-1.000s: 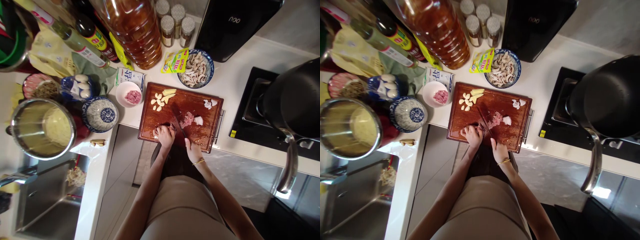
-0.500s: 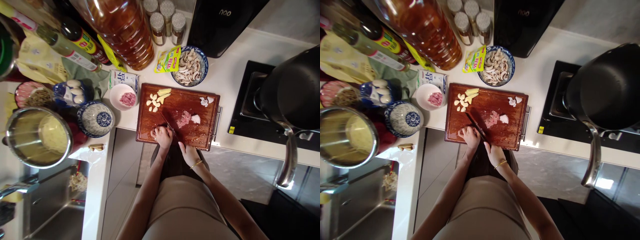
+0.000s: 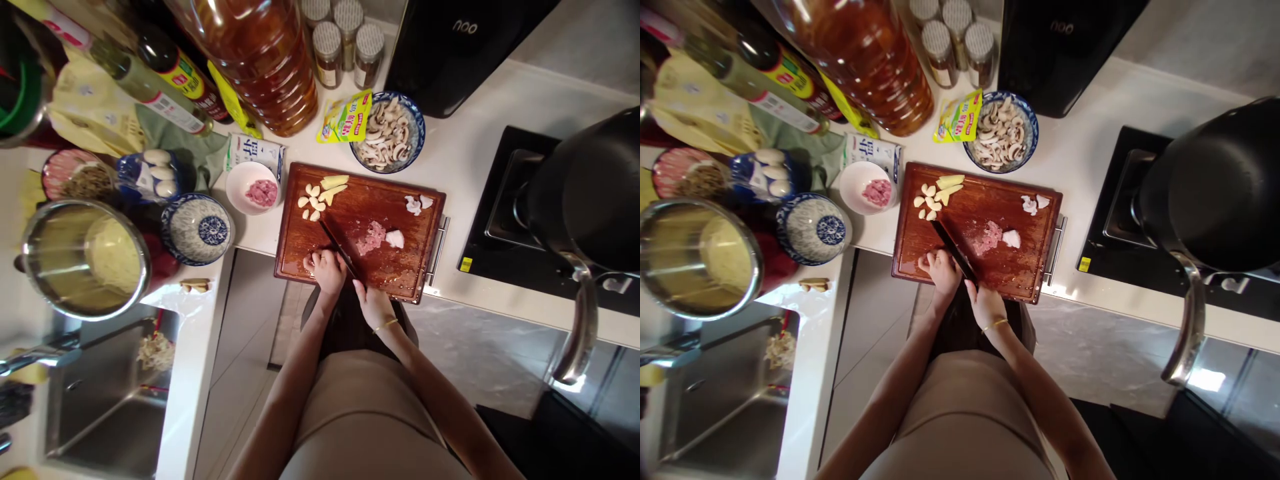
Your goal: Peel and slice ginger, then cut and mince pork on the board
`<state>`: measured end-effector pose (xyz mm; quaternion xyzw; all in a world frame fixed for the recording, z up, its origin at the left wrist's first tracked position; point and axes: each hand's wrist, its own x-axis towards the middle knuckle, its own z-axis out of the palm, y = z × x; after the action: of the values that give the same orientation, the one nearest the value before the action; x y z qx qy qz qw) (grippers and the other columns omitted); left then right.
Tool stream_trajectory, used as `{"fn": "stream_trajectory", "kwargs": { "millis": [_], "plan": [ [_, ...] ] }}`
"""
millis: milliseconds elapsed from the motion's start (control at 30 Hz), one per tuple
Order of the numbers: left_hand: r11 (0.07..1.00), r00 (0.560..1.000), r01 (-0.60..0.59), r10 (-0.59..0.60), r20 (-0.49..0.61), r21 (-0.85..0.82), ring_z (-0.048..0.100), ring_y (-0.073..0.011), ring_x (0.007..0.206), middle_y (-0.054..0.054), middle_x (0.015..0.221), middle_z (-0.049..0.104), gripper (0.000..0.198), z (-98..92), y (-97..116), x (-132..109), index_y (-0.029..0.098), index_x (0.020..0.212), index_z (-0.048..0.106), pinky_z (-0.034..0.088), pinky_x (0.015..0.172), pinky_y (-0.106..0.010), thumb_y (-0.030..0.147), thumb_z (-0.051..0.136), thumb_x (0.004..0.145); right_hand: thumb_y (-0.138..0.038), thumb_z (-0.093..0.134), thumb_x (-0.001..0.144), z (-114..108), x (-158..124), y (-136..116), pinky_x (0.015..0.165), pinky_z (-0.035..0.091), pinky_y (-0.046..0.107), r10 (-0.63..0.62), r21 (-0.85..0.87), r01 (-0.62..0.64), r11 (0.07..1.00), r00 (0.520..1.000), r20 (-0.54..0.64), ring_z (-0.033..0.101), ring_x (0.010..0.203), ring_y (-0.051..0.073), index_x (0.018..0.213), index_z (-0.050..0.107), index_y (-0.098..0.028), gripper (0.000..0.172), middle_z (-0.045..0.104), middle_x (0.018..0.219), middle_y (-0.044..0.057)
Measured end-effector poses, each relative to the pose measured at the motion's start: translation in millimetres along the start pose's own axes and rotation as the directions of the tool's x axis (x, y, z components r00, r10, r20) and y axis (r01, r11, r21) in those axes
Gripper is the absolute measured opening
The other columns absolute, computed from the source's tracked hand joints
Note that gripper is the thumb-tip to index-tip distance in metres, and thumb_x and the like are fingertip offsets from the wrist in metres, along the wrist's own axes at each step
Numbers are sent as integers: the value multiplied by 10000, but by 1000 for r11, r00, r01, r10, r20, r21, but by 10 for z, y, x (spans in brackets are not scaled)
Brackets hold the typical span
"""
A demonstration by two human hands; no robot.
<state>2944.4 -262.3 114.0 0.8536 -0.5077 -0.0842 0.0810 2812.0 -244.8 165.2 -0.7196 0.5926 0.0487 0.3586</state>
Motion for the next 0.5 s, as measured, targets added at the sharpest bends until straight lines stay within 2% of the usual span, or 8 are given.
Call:
{"fn": "stream_trajectory", "kwargs": {
  "millis": [133, 267, 400, 500],
  "plan": [
    [1000, 1000, -4, 4, -30, 1, 444, -268, 932, -82, 795, 596, 150, 32, 0, -5, 180, 767, 524, 192, 936, -481, 286, 420, 781, -449, 223, 917, 52, -43, 81, 769, 431, 293, -6, -8, 6, 1000, 999, -44, 624, 859, 230, 1018, 608, -95, 533, 664, 895, 164],
    [1000, 999, -27, 27, -38, -1, 449, -261, 920, -84, 782, 598, 171, 27, 6, -3, 179, 763, 527, 205, 928, -474, 286, 399, 798, -478, 220, 909, 92, 112, 68, 661, 422, 278, 12, 30, -11, 999, 999, -36, 632, 716, 214, 886, 629, -126, 541, 667, 761, 132],
    [1000, 997, -15, 13, -81, -24, 452, -253, 918, -80, 784, 602, 178, 12, 23, 0, 180, 750, 518, 210, 937, -467, 296, 394, 805, -514, 146, 900, 66, 180, 199, 577, 391, 249, 5, 198, 3, 980, 999, -39, 584, 561, 163, 667, 589, -174, 605, 611, 577, 62],
    [999, 994, 3, -8, -105, -42, 455, -246, 913, -77, 790, 605, 163, 18, 30, 2, 181, 757, 516, 207, 943, -465, 286, 399, 801, -521, 132, 895, 1, 129, 374, 528, 369, 231, 52, 353, -45, 935, 999, -11, 523, 467, 130, 538, 495, -194, 605, 522, 457, 17]
  ]
}}
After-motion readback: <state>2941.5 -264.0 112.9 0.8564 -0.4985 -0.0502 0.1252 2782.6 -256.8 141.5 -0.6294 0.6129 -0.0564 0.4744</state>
